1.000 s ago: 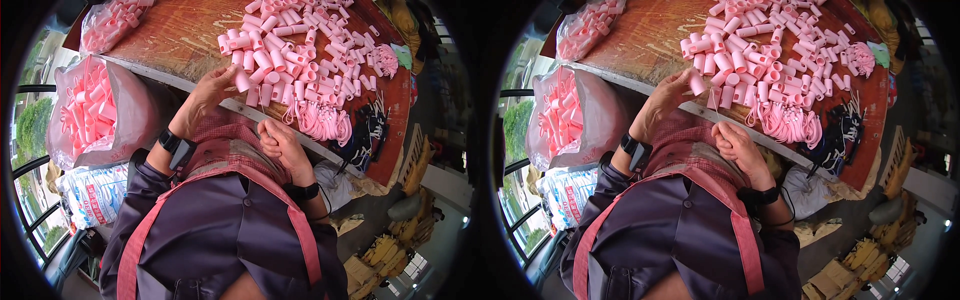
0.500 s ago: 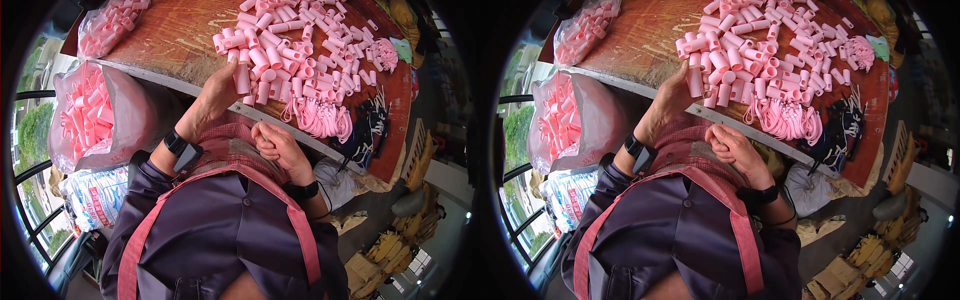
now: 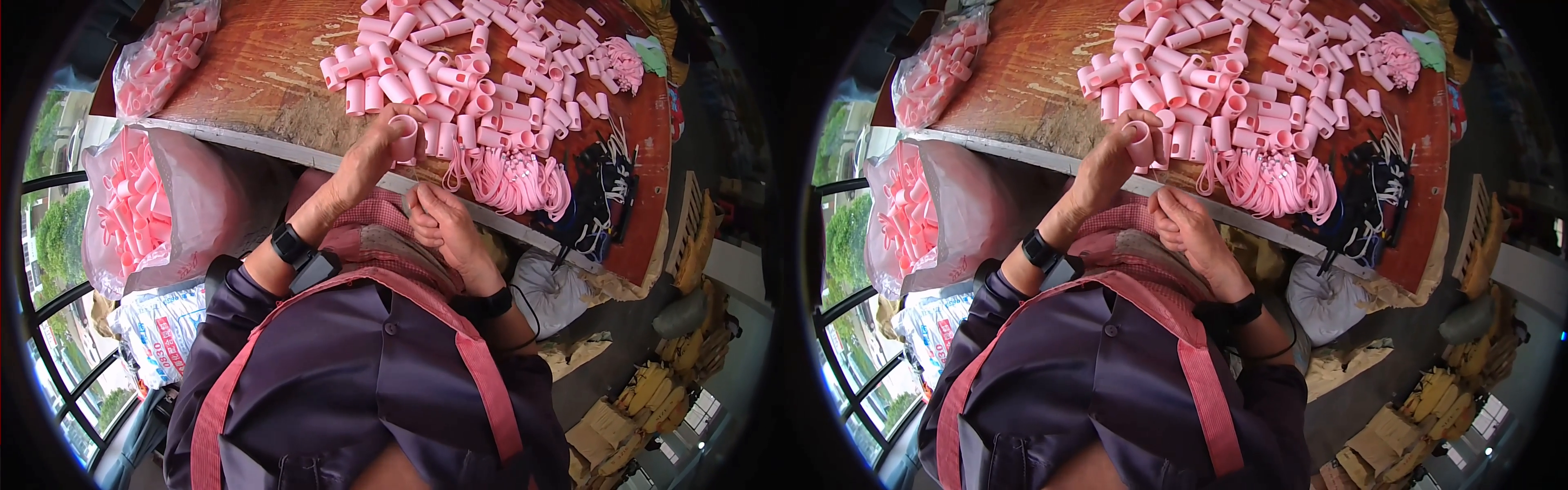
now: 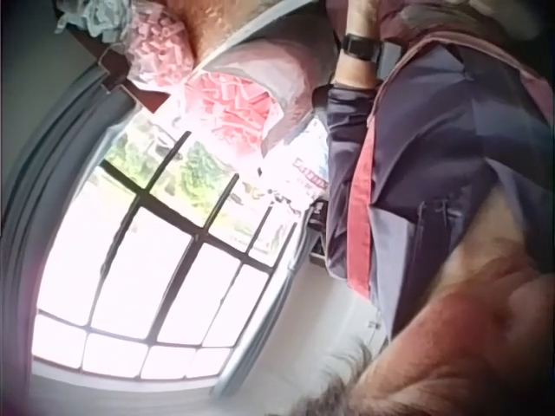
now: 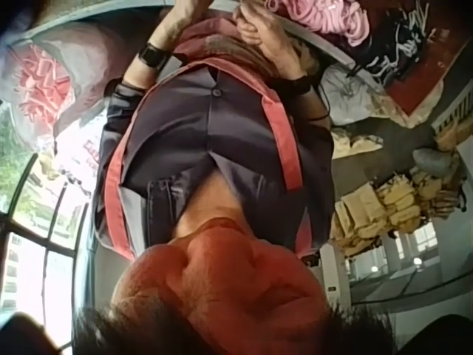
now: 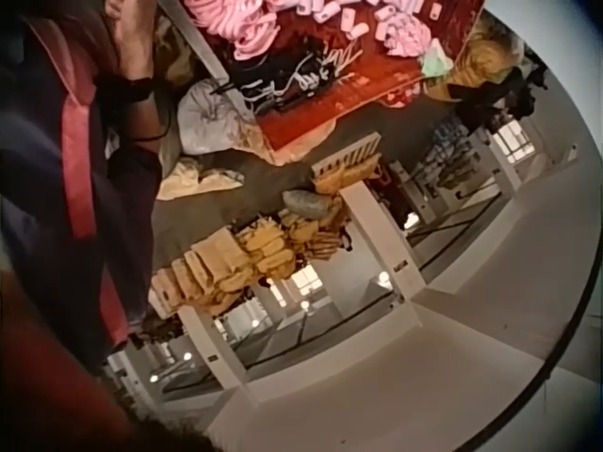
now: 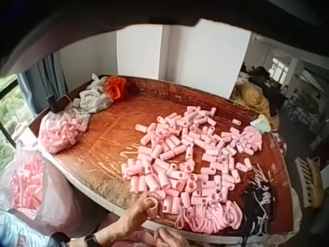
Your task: The person threads pink cords through pink plastic tubes by hand and places the finished assemblies into a large white bag. This process is repeated multiple times with the remaining tubes and cords on the table.
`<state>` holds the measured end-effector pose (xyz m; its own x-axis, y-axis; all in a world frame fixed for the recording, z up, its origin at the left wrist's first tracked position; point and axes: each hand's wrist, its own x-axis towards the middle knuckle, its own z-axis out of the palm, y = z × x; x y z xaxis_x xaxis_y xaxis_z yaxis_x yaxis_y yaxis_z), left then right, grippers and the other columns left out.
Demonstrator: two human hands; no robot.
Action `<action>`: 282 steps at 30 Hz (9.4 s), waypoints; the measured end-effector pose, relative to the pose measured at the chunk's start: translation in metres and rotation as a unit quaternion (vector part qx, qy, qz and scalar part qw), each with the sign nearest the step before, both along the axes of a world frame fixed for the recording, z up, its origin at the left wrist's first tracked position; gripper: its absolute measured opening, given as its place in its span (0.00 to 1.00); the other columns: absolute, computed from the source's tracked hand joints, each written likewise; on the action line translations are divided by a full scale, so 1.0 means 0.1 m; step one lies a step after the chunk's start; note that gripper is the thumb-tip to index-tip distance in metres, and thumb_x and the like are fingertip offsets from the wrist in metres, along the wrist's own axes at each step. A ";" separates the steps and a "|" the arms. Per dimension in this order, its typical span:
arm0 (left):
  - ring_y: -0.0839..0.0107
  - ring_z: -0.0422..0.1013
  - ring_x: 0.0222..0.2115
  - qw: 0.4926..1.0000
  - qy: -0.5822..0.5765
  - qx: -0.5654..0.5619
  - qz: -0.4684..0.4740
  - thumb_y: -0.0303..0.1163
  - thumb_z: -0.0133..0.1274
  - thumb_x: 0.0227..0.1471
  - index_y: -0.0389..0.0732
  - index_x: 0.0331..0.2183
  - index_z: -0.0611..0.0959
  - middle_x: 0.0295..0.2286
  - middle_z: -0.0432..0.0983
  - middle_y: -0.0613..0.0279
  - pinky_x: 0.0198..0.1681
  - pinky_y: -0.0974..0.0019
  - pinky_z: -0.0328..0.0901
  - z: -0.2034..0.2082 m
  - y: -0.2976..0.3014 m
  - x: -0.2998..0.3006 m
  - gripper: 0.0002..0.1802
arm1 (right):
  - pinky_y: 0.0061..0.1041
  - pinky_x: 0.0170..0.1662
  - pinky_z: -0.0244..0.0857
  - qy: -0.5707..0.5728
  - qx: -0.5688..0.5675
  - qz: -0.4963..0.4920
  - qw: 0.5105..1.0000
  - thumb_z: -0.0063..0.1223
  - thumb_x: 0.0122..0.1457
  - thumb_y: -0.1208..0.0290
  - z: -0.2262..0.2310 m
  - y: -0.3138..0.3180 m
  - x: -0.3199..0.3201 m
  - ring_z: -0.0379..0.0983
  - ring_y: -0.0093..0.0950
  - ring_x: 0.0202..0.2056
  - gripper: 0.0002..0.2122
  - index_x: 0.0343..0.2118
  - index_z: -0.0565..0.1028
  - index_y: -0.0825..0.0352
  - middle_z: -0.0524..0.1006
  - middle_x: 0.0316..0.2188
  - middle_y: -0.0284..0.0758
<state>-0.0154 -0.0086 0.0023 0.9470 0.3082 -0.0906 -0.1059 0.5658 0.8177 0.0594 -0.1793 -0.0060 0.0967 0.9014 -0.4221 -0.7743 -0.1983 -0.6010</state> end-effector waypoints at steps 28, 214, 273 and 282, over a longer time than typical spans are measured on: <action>0.62 0.70 0.27 0.772 0.102 0.619 0.100 0.35 0.56 0.51 0.37 0.33 0.74 0.26 0.71 0.56 0.29 0.60 0.66 -0.46 -0.26 0.55 0.13 | 0.12 0.16 0.39 -0.186 -0.085 -0.188 0.961 0.48 0.63 0.64 0.05 -0.14 0.59 0.47 0.09 0.14 0.08 0.34 0.69 0.64 0.56 0.17 0.19; 0.83 0.67 0.34 0.977 -0.027 0.176 -0.117 0.32 0.45 0.61 0.37 0.38 0.75 0.31 0.71 0.70 0.40 0.75 0.64 0.14 0.18 0.26 0.09 | 0.10 0.16 0.41 -0.307 -0.016 -0.180 0.934 0.50 0.62 0.67 0.60 0.38 0.44 0.48 0.08 0.15 0.10 0.41 0.72 0.67 0.59 0.17 0.18; 0.70 0.60 0.08 0.955 -0.018 0.070 0.287 0.49 0.29 0.62 0.40 0.35 0.71 0.11 0.62 0.61 0.12 0.69 0.57 0.61 0.99 -0.28 0.23 | 0.12 0.16 0.35 -0.052 -0.035 0.204 0.977 0.35 0.67 0.57 0.36 -0.13 0.17 0.42 0.09 0.14 0.17 0.25 0.61 0.63 0.50 0.14 0.19; 0.77 0.65 0.22 0.433 0.131 0.711 0.538 0.41 0.51 0.56 0.38 0.37 0.77 0.25 0.70 0.64 0.22 0.71 0.61 1.01 0.97 -0.98 0.16 | 0.12 0.17 0.38 -0.003 0.048 -0.001 0.999 0.33 0.68 0.60 0.31 0.18 0.15 0.44 0.11 0.15 0.15 0.28 0.63 0.64 0.52 0.16 0.21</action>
